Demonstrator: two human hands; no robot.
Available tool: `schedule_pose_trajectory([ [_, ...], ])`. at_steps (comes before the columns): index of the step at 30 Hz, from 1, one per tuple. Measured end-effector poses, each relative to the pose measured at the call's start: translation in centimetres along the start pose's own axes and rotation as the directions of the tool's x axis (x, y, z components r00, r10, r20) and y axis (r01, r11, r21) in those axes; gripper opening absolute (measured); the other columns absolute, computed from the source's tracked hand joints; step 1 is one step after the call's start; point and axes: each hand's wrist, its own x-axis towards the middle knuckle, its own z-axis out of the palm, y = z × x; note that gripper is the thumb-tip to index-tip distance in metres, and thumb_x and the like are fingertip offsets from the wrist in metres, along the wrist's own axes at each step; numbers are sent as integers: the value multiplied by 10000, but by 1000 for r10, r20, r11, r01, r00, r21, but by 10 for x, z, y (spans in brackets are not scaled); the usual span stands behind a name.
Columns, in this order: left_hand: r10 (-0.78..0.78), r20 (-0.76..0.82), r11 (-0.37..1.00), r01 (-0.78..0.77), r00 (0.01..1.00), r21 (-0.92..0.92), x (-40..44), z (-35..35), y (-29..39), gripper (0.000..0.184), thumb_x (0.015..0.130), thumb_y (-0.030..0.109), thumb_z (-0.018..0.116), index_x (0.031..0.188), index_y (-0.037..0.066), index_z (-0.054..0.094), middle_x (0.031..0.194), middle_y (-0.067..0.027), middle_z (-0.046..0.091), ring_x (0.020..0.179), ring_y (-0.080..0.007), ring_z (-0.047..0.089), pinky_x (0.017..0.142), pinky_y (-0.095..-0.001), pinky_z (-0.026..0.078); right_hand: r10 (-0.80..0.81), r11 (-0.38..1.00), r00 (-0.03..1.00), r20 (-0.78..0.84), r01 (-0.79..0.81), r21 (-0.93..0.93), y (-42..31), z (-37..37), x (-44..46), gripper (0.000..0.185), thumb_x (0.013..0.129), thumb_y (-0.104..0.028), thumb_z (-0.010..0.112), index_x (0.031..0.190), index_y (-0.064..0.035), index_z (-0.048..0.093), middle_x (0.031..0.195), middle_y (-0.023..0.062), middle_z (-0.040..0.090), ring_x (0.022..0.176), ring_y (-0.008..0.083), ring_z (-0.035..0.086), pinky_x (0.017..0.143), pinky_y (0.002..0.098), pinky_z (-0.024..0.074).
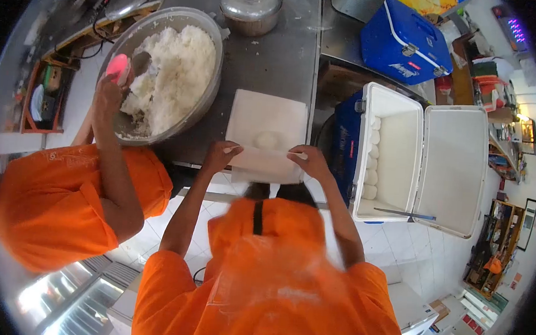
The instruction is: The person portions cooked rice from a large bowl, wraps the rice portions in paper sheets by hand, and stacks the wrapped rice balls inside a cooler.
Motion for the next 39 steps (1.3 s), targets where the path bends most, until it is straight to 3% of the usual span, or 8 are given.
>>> schedule_pose_trajectory([
  [12,-212,31,975,210,977,77,-3,-4,23,355,720,330,821,899,35,735,807,-89,704,797,-160,660,730,-296,504,-63,992,995,71,70,-105,-20,45,24,193,859,-228,680,918,-47,707,799,118,691,658,216,628,643,324,499],
  [18,199,-5,978,-199,980,-63,-9,18,8,336,740,312,806,922,47,710,798,-67,694,794,-175,660,759,-329,504,-113,988,993,31,116,-105,-32,49,14,177,840,-256,679,839,-86,727,862,87,704,805,248,652,759,358,487],
  [22,38,10,999,-39,999,12,-21,16,-39,277,807,296,743,924,47,708,815,-82,701,792,-207,674,738,-343,514,-253,858,967,-27,212,-469,-5,30,-13,157,816,-251,711,837,-97,734,881,77,707,846,237,649,807,345,473],
  [29,-114,-330,993,110,937,-32,37,29,-47,238,848,286,677,874,51,709,752,-113,686,699,-274,663,642,-370,511,221,965,966,-138,-196,171,33,12,37,285,833,-284,711,889,-4,702,773,119,698,716,182,672,666,309,512],
  [33,-215,-345,892,328,914,312,49,44,-29,199,852,189,611,979,56,685,881,-114,681,840,-296,647,746,-414,501,117,991,941,-318,-133,-30,77,16,36,355,877,-353,647,870,-2,698,759,113,699,695,176,668,649,315,515],
  [36,341,-433,865,-98,835,492,14,66,28,384,801,145,580,1174,53,569,1205,-139,555,1159,-327,501,961,-483,383,240,849,856,-458,-414,-328,81,2,9,343,871,-331,610,883,1,699,739,129,694,706,227,682,582,342,509],
  [38,393,-141,796,-260,909,546,-8,94,41,570,804,210,604,1329,45,458,1333,-162,464,1280,-370,397,1067,-488,312,762,540,597,252,-800,263,74,-4,-10,350,867,-343,602,872,-4,688,817,121,705,733,239,684,545,343,503],
  [39,368,-137,793,-234,920,562,-14,104,45,625,813,237,607,1372,43,408,1367,-171,431,1304,-378,367,1083,-483,297,505,538,710,491,-704,464,75,-5,-15,372,876,-370,610,951,-14,685,903,112,701,788,242,668,708,338,532],
])
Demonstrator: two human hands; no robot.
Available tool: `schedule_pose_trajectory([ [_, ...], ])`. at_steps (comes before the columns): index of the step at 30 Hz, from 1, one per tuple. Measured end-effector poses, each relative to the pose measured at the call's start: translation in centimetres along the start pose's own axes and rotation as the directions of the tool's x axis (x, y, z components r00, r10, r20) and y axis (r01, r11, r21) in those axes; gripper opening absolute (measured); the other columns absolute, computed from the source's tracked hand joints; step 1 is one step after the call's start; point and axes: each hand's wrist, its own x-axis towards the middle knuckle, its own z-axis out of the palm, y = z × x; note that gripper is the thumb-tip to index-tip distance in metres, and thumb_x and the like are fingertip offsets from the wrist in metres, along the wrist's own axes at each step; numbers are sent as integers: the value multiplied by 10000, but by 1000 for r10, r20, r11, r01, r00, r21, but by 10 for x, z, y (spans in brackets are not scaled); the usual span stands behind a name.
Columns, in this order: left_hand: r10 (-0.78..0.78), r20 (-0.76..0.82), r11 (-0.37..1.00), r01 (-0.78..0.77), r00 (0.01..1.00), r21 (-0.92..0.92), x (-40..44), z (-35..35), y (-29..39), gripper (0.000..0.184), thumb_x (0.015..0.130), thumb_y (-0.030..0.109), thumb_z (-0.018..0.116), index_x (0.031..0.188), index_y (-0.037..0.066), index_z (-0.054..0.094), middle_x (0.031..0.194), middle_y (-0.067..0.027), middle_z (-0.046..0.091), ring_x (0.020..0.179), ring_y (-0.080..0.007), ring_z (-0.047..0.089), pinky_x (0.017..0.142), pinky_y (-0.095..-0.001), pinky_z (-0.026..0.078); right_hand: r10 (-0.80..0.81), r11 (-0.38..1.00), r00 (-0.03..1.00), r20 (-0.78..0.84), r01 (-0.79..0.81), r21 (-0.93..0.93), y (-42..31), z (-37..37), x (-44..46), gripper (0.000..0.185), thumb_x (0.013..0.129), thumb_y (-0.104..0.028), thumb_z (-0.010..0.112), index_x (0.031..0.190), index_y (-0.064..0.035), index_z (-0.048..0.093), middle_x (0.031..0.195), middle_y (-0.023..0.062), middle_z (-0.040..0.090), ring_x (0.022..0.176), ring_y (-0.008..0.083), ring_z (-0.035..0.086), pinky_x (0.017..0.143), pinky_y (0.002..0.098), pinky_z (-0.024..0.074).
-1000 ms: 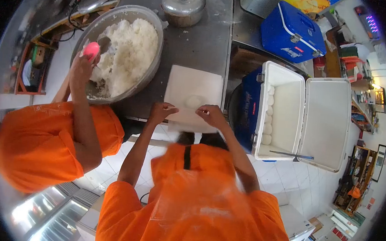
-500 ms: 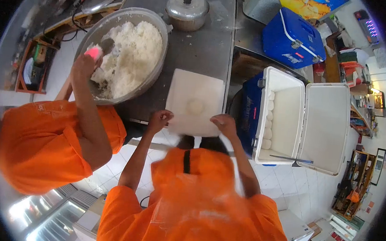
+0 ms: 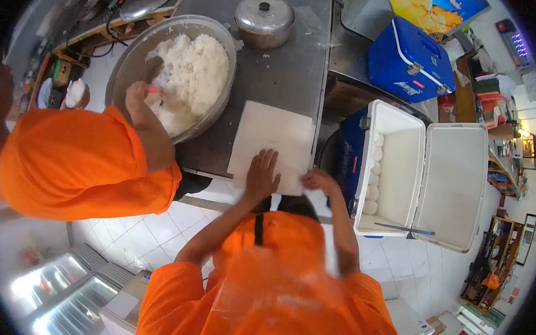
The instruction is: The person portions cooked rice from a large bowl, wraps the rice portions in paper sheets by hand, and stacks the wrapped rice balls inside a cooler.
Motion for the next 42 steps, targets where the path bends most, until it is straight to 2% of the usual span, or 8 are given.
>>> schedule_pose_trajectory([
  [4,11,35,998,-13,999,54,1,5,4,725,838,309,614,1440,36,318,1445,-192,340,1339,-384,323,1103,-475,280,-429,793,903,-34,359,-492,-36,-3,32,339,855,-303,617,994,2,673,922,117,700,794,262,670,731,370,533],
  [6,36,57,996,-40,998,74,4,0,6,717,854,325,600,1440,26,313,1440,-210,331,1344,-387,312,1103,-484,276,-270,963,933,-237,266,-51,-71,-2,60,332,799,-243,635,1040,-16,663,1005,146,691,898,272,662,787,360,512],
  [8,71,86,992,-79,994,94,10,-3,6,711,871,341,586,1439,16,308,1435,-227,322,1350,-390,301,1104,-493,273,-527,569,835,-159,208,-796,-80,-53,120,402,760,-249,664,1122,-75,639,1111,169,654,999,277,632,844,360,490],
  [21,80,-117,956,-43,990,290,65,-23,-17,393,790,144,625,1182,156,596,1225,-110,542,1299,-265,362,1011,-548,259,-734,-303,557,388,242,-922,-81,93,28,254,804,-106,563,1037,-109,665,890,63,622,865,231,593,762,388,479],
  [31,-129,-159,984,147,979,102,39,-33,-38,244,762,143,593,1003,141,628,1117,-20,595,1162,-246,483,953,-504,320,-897,-215,364,251,136,-967,-18,103,2,304,779,-82,576,1071,-85,661,969,47,634,851,219,606,762,356,503],
  [35,238,-4,949,-233,971,-211,42,9,-55,236,816,156,585,1029,64,629,1083,-121,622,1063,-320,555,936,-415,427,-805,510,568,-171,515,-689,5,91,35,255,772,-129,651,1013,-49,672,916,83,674,807,244,655,747,372,534],
  [39,-228,535,476,573,813,-667,75,17,-112,257,780,171,697,986,39,618,1024,-177,615,1043,-306,575,878,-419,460,-371,911,846,-383,250,-329,4,63,58,262,762,-217,721,942,-33,675,850,113,685,740,248,670,738,355,539],
  [42,218,-37,970,-220,975,-98,94,-9,-96,261,737,183,736,895,45,581,892,-105,580,937,-305,578,860,-422,460,-761,497,533,-371,111,-861,-41,95,19,240,706,-211,763,853,-58,650,814,92,642,809,267,636,761,364,513],
])
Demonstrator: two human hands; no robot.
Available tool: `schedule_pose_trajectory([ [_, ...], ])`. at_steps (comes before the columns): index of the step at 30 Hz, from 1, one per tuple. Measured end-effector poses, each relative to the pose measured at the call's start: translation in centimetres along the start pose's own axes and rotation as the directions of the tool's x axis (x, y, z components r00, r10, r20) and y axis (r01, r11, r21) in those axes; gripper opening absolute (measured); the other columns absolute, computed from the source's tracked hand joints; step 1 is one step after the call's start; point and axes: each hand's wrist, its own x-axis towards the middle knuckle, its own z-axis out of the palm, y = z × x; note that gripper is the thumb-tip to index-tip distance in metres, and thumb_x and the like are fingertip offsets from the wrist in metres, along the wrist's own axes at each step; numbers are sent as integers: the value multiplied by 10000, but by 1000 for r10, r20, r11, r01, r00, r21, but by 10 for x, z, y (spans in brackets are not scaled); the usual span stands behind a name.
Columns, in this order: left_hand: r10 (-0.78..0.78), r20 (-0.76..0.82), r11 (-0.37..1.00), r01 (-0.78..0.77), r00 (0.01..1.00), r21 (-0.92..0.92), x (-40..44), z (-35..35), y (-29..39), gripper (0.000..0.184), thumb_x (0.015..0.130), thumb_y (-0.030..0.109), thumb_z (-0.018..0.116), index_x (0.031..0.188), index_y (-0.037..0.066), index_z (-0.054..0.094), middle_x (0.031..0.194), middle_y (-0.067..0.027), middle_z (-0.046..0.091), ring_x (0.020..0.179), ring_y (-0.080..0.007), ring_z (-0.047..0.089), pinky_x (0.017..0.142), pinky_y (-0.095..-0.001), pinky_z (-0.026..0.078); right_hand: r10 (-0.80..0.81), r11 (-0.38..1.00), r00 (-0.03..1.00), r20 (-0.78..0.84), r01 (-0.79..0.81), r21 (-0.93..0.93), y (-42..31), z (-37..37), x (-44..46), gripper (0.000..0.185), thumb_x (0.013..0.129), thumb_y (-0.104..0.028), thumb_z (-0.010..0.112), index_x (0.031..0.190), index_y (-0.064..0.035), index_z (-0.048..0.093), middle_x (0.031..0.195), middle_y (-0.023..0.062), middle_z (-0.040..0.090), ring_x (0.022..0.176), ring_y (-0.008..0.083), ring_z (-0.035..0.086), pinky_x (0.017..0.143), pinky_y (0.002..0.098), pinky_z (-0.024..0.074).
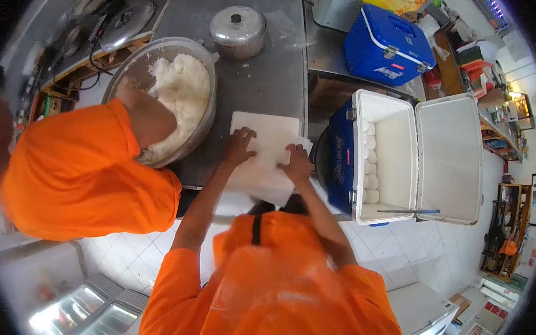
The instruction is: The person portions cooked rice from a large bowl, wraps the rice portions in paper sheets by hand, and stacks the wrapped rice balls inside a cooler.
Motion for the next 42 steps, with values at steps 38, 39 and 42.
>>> schedule_pose_trajectory([
  [38,-280,512,704,536,812,-466,-32,-8,15,303,874,87,646,1170,29,618,1029,-67,643,925,-157,597,807,-291,495,-219,802,923,316,-14,597,15,7,15,192,810,29,529,983,-47,563,1001,68,569,988,135,523,815,312,457],
  [39,-141,347,653,351,927,-671,-35,-1,15,255,922,61,586,1171,13,613,1034,-31,630,920,-101,568,789,-256,484,-305,600,936,176,45,799,38,33,20,172,833,-12,551,1002,-41,575,1023,29,570,949,148,552,785,315,477],
  [42,-273,512,-101,505,815,-857,-34,19,33,311,945,69,558,1245,-12,542,1090,-83,635,934,-132,600,817,-267,488,-209,296,973,102,-37,954,36,16,5,208,850,-51,578,1057,-42,595,1066,26,574,892,154,581,734,311,502],
])
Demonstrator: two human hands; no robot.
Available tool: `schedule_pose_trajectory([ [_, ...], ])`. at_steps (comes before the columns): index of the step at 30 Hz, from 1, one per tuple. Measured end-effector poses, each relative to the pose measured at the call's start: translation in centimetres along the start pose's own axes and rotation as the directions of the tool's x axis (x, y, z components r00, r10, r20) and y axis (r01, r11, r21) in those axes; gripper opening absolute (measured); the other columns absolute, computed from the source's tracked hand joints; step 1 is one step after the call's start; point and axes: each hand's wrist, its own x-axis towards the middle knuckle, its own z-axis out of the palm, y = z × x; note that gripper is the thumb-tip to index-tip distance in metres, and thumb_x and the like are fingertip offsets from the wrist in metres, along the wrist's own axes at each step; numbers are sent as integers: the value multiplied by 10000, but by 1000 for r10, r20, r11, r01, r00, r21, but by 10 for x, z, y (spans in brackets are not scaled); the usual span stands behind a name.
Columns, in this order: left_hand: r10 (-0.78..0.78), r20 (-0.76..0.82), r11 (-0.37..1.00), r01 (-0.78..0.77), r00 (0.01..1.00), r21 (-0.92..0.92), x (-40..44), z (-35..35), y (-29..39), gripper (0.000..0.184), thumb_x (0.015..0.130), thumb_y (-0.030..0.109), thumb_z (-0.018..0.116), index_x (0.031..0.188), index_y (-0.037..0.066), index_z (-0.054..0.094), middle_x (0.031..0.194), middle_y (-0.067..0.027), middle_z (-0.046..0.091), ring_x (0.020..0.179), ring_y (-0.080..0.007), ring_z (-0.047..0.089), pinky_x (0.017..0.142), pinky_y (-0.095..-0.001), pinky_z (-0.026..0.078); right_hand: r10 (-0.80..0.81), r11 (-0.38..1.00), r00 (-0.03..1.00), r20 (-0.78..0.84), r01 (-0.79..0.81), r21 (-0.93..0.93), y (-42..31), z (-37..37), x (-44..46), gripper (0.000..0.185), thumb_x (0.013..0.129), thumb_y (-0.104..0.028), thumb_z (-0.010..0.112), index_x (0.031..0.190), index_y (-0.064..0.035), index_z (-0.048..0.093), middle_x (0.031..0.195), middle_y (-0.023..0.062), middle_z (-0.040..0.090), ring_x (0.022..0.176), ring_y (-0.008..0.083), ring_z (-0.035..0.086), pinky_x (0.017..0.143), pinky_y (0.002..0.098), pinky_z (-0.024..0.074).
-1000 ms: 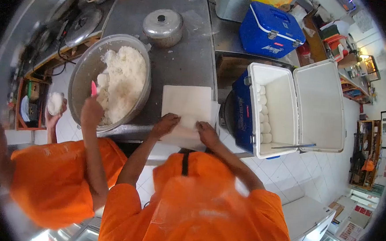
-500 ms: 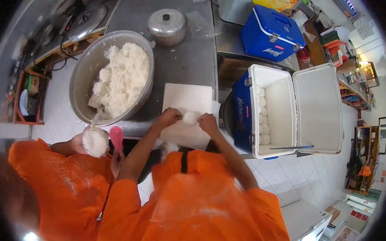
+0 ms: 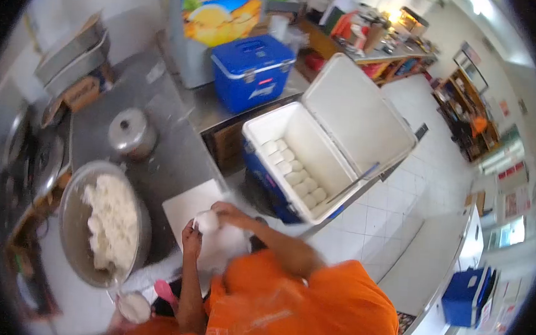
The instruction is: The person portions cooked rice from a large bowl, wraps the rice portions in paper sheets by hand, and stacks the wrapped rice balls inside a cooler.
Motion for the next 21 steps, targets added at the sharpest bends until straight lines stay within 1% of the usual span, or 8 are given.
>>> schedule_pose_trajectory([
  [3,-40,-32,996,37,999,-86,7,46,19,290,940,80,565,1219,1,558,1072,-85,633,894,-135,597,805,-260,483,161,981,974,-161,-141,131,-40,10,-6,287,845,-87,616,1128,-47,599,1070,27,583,834,137,593,677,287,513],
  [5,304,124,726,-314,944,612,18,51,11,261,938,90,567,1181,-5,563,1075,-86,630,911,-134,592,806,-258,474,66,997,954,-291,-55,46,-48,-2,-14,323,837,-96,647,1154,-50,603,999,34,609,808,116,593,647,257,505],
  [8,114,60,916,-128,992,381,35,77,14,238,940,150,574,1093,-31,593,1035,-83,641,923,-136,593,803,-259,463,29,992,928,-371,-73,-104,-75,-21,-27,319,844,-55,643,1161,-49,611,895,16,634,748,103,588,614,257,498],
  [10,-227,-119,930,179,966,-322,40,127,39,279,932,228,596,990,-42,630,954,-91,659,864,-151,612,774,-268,473,-4,967,898,-440,-108,-231,-99,-26,-29,305,855,-41,624,1159,-46,611,872,10,639,734,95,584,609,262,497],
  [12,-109,-198,994,103,974,-40,56,156,44,341,913,270,613,1005,-58,625,933,-102,658,847,-177,622,756,-283,483,-472,683,870,-146,255,-685,-136,-25,-32,277,876,-17,575,1148,-49,617,925,17,631,766,82,577,629,261,495],
  [15,86,-333,951,22,939,307,72,214,57,407,879,307,645,1022,-73,621,874,-104,656,781,-201,629,707,-304,497,-195,976,869,-455,126,-177,-161,-30,-16,288,853,19,567,1129,-56,601,984,28,610,824,86,561,709,261,487],
  [19,122,-402,979,-43,907,201,96,233,34,457,832,336,696,1036,-65,619,877,-108,656,758,-199,631,653,-311,503,-513,841,587,-627,196,-504,-132,-56,12,302,816,29,582,1102,-64,547,1009,28,585,885,92,519,775,268,442],
  [21,130,-441,984,-62,888,166,100,238,24,398,848,321,678,1032,-28,625,901,-115,651,806,-213,629,721,-324,498,-341,866,709,-617,-19,-500,-134,-72,1,261,855,-24,604,1109,-65,559,1042,35,578,918,94,515,752,276,437],
])
